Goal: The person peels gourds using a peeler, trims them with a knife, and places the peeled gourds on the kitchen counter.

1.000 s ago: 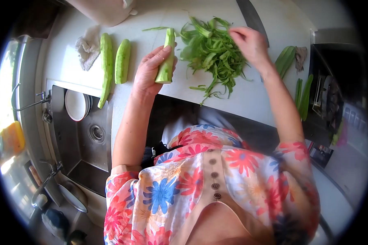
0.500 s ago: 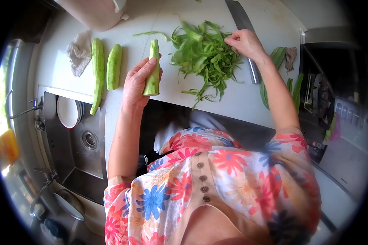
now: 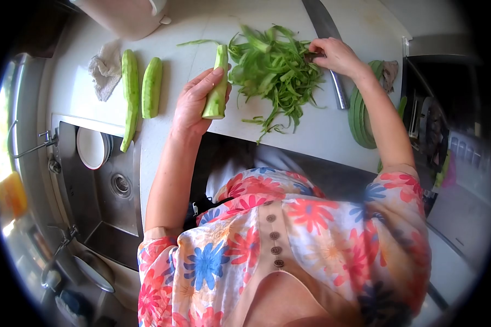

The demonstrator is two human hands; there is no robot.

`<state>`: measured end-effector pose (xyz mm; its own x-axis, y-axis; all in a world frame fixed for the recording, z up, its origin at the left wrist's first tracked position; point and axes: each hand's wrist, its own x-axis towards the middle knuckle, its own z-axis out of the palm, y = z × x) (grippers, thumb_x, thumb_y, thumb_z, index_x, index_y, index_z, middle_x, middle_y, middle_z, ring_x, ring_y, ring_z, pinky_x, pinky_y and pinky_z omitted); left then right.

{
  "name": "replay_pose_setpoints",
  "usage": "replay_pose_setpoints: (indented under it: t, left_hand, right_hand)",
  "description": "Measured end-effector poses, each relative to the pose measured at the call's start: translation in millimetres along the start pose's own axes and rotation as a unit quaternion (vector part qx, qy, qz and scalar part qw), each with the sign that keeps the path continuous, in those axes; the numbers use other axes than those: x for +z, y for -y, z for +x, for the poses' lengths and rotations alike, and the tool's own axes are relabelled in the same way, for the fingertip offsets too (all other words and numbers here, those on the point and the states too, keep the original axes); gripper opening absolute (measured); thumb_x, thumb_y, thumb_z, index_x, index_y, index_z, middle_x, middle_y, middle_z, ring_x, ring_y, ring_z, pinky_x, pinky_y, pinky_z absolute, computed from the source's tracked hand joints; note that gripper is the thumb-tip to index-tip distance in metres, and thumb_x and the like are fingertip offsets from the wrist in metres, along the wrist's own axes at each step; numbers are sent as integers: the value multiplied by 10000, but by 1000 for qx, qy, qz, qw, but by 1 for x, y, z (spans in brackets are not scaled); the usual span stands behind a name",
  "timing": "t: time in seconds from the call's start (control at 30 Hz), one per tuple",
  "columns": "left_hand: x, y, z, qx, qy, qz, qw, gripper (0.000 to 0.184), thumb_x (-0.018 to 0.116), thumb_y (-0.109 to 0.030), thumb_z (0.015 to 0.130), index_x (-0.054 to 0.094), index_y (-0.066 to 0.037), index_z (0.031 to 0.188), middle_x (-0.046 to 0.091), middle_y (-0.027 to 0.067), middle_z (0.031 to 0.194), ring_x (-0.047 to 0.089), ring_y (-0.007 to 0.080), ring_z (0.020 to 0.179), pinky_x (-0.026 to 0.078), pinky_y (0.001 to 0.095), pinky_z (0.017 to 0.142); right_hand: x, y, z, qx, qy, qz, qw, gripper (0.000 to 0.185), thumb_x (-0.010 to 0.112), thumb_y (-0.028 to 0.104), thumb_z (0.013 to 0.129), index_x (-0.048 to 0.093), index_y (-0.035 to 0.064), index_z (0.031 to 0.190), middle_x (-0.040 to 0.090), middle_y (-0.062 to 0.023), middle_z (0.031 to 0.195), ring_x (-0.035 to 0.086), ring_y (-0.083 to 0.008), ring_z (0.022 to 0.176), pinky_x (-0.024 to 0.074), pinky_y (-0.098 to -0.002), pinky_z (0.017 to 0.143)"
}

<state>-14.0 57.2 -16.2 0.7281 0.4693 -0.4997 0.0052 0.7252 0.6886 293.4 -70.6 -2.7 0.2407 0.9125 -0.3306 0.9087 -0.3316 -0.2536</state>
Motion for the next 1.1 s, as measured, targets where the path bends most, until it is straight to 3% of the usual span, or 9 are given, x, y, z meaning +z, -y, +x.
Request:
replay_pose_setpoints:
  t: [0.13, 0.37, 0.57, 0.67, 0.73, 0.77, 0.9, 1.0, 1.1]
  left_hand:
    - [1, 1, 3, -2, 9, -4, 1000, 418, 577, -312, 890, 546, -12, 1178, 566, 55, 739, 506, 116, 579, 409, 232, 499]
    - [4, 1, 3, 4, 8, -2, 1000, 419, 573, -309, 893, 543, -8, 1182, 564, 56, 744, 506, 120, 583, 410, 238, 500]
    - [16, 2, 9, 17, 3, -12, 1000, 412, 581, -317, 890, 563, -5, 1158, 574, 57, 766, 506, 119, 590, 411, 245, 504]
    - [15, 1, 16, 121, -42, 173, 977, 432, 605, -354, 870, 590, -8, 1127, 600, 59, 748, 539, 131, 612, 436, 263, 542]
    - [2, -8, 22, 148, -190, 510, 826, 428, 647, -338, 810, 609, -34, 1108, 666, 148, 886, 643, 227, 719, 502, 338, 667]
    - [-3, -11, 24, 147, -224, 575, 773, 474, 652, -373, 768, 596, -88, 1142, 658, 177, 880, 643, 297, 760, 498, 401, 706]
    - [-29, -8, 38, 188, -259, 714, 623, 453, 646, -349, 770, 575, -102, 1142, 631, 142, 882, 625, 306, 811, 496, 417, 709]
    - [-17, -3, 36, 354, -298, 705, 537, 428, 651, -350, 773, 591, -98, 1115, 607, 122, 879, 611, 293, 779, 495, 407, 690]
    - [38, 1, 22, 299, -173, 614, 710, 406, 686, -422, 774, 681, -46, 926, 609, 91, 739, 587, 200, 626, 475, 338, 583]
  right_hand:
    - [9, -8, -4, -15, -15, 3, 1000, 339, 613, 43, 739, 570, 58, 1076, 623, -94, 896, 596, -239, 864, 465, -327, 797]
    - [-5, -6, -10, -30, -28, 396, 917, 268, 603, 27, 835, 572, 18, 1101, 579, 42, 855, 535, -47, 800, 449, -204, 714]
    - [-5, 28, -20, 1, -35, 441, 897, 258, 601, 102, 878, 587, 16, 1121, 577, 55, 873, 496, -14, 751, 423, -175, 661]
    - [10, 37, -18, -25, -83, 423, 902, 253, 570, 126, 890, 601, -12, 1100, 590, 32, 814, 500, -42, 679, 431, -200, 624]
    - [11, 48, -22, 7, -71, 423, 903, 254, 559, 138, 899, 601, -19, 1094, 596, 22, 817, 503, -49, 672, 438, -204, 635]
    - [7, 55, -26, 26, -41, 427, 903, 266, 541, 147, 923, 579, 8, 1146, 582, 35, 832, 509, -33, 725, 424, -183, 619]
    - [12, 72, -31, 53, -46, 495, 866, 286, 527, 103, 919, 543, -31, 1171, 611, -23, 839, 558, -59, 662, 457, -196, 579]
    - [13, 88, -37, 47, -61, 475, 877, 286, 534, 86, 913, 539, -44, 1167, 616, -35, 830, 573, -67, 643, 459, -197, 549]
    - [22, 104, -42, 23, -106, 409, 906, 268, 550, 72, 901, 553, -36, 1145, 623, -45, 828, 588, -75, 630, 474, -217, 540]
